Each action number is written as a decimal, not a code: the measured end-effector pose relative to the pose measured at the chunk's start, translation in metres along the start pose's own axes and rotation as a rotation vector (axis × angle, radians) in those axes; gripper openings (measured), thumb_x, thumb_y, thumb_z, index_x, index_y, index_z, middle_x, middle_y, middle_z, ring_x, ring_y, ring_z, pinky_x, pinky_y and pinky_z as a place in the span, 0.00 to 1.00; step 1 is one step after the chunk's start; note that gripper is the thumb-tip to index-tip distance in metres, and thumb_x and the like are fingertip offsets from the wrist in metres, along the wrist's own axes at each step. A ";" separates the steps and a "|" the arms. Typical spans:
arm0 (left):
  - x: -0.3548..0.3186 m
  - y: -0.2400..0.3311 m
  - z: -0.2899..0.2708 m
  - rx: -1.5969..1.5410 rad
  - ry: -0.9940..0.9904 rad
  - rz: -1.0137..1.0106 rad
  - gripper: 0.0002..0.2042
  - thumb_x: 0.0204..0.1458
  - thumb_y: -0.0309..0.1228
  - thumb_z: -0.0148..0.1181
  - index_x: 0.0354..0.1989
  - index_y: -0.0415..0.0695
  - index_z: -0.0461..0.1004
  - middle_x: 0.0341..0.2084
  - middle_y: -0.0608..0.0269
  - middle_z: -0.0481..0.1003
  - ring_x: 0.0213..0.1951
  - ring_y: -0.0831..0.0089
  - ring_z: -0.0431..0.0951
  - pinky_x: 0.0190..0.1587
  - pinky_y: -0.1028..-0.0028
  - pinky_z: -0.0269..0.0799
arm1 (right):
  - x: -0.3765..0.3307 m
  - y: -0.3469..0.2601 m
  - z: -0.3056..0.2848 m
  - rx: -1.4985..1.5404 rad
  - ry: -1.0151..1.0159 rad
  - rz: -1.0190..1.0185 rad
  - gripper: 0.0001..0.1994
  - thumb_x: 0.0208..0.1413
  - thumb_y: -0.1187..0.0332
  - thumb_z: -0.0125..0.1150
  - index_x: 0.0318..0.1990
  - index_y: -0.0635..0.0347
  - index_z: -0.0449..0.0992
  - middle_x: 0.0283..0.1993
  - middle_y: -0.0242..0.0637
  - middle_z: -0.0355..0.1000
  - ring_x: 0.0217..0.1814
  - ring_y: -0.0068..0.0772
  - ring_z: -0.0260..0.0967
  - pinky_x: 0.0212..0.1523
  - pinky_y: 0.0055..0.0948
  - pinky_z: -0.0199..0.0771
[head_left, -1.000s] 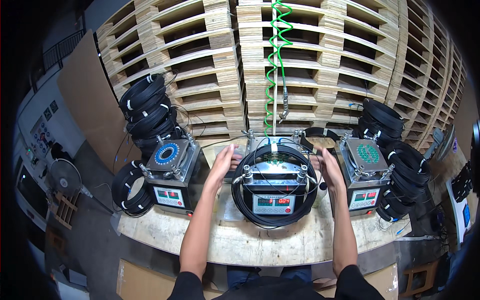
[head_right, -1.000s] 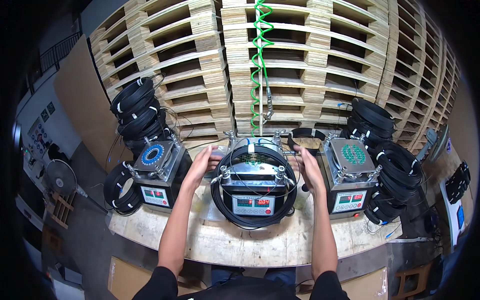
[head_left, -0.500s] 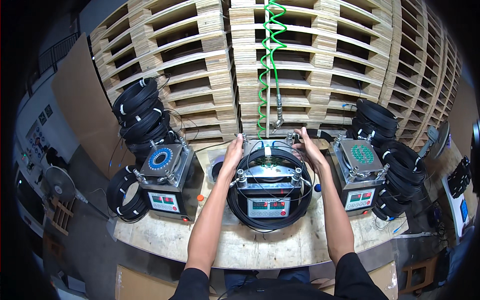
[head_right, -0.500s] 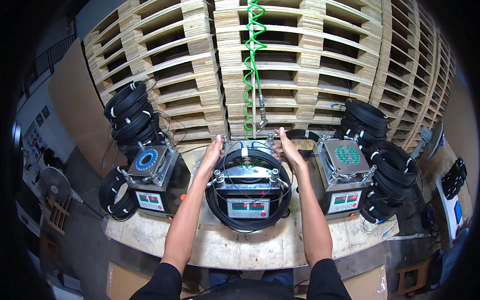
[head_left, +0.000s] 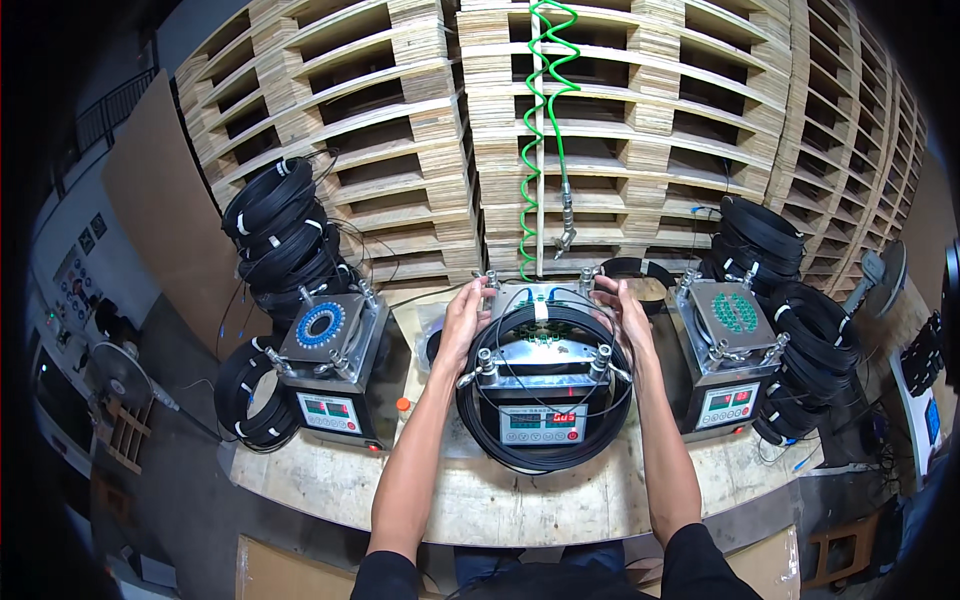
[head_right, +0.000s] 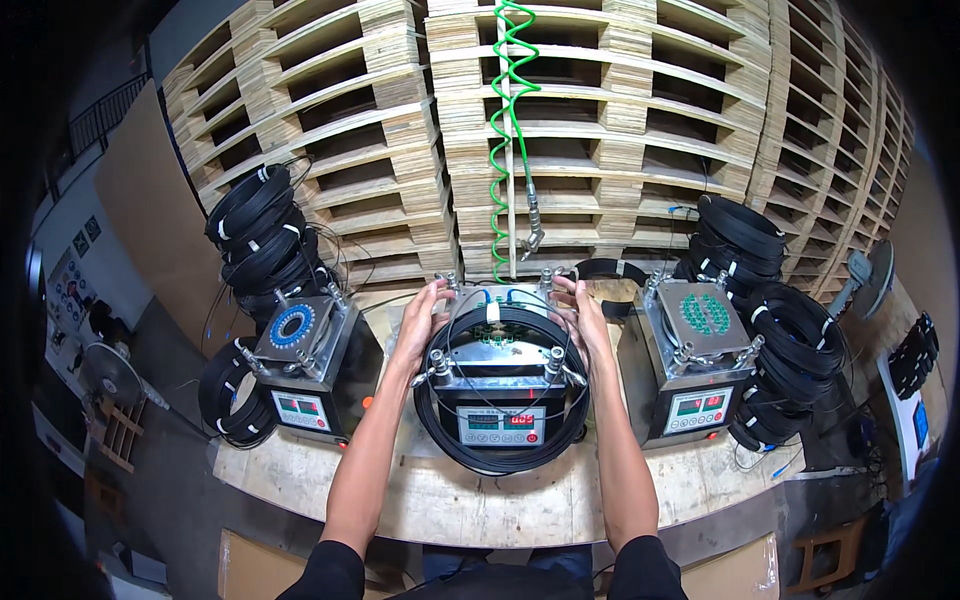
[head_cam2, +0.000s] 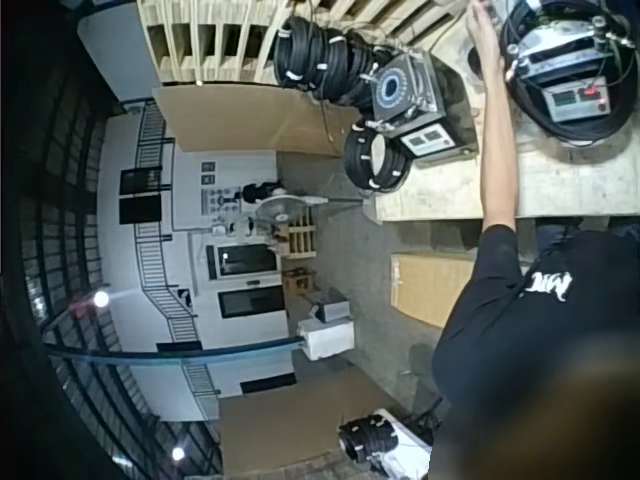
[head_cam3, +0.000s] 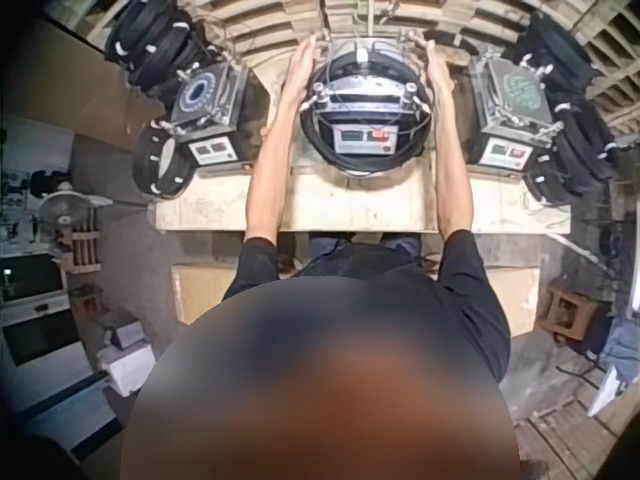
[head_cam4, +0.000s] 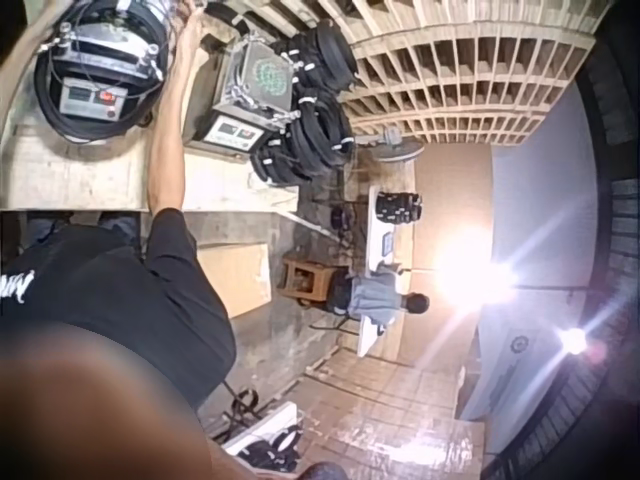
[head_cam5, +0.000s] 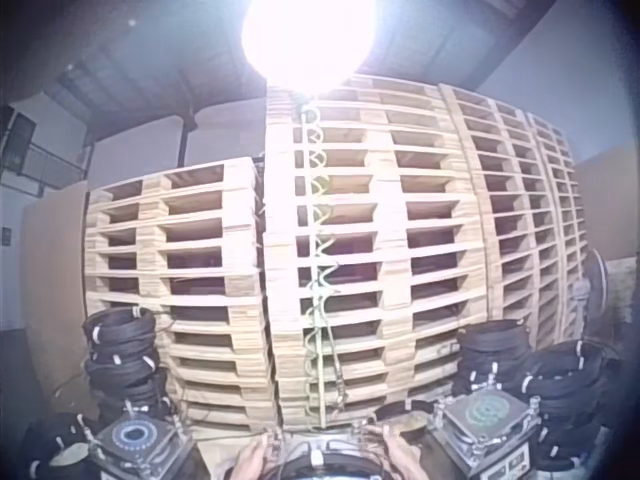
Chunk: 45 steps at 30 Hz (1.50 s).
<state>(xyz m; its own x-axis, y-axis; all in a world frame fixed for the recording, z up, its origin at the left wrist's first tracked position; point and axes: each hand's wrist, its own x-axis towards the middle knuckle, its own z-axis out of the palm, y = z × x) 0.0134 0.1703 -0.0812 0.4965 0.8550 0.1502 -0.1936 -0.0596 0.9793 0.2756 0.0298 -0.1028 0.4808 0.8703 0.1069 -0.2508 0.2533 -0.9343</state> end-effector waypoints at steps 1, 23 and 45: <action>-0.003 0.004 0.006 -0.009 -0.025 0.016 0.22 0.70 0.46 0.44 0.60 0.42 0.71 0.44 0.63 0.77 0.30 0.80 0.72 0.37 0.78 0.74 | 0.001 0.002 -0.005 -0.032 -0.020 -0.021 0.33 0.69 0.39 0.39 0.63 0.58 0.71 0.51 0.42 0.73 0.53 0.30 0.71 0.55 0.27 0.74; -0.006 0.009 0.001 0.069 -0.065 -0.015 0.33 0.69 0.57 0.36 0.60 0.38 0.70 0.41 0.60 0.81 0.36 0.82 0.76 0.40 0.81 0.72 | -0.001 0.007 0.003 -0.054 -0.020 -0.071 0.33 0.71 0.41 0.36 0.63 0.63 0.71 0.48 0.42 0.80 0.55 0.31 0.74 0.52 0.29 0.71; -0.001 0.000 -0.004 0.135 -0.052 0.058 0.24 0.70 0.48 0.41 0.56 0.41 0.74 0.39 0.61 0.81 0.34 0.82 0.73 0.40 0.80 0.70 | -0.009 -0.002 0.015 -0.216 -0.040 -0.153 0.31 0.71 0.44 0.40 0.62 0.64 0.72 0.51 0.40 0.78 0.51 0.21 0.74 0.45 0.18 0.70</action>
<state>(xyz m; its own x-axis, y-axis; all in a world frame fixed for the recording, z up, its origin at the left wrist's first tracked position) 0.0099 0.1713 -0.0820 0.5314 0.8205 0.2107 -0.1099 -0.1799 0.9775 0.2597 0.0276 -0.0966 0.4646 0.8460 0.2616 0.0091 0.2908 -0.9567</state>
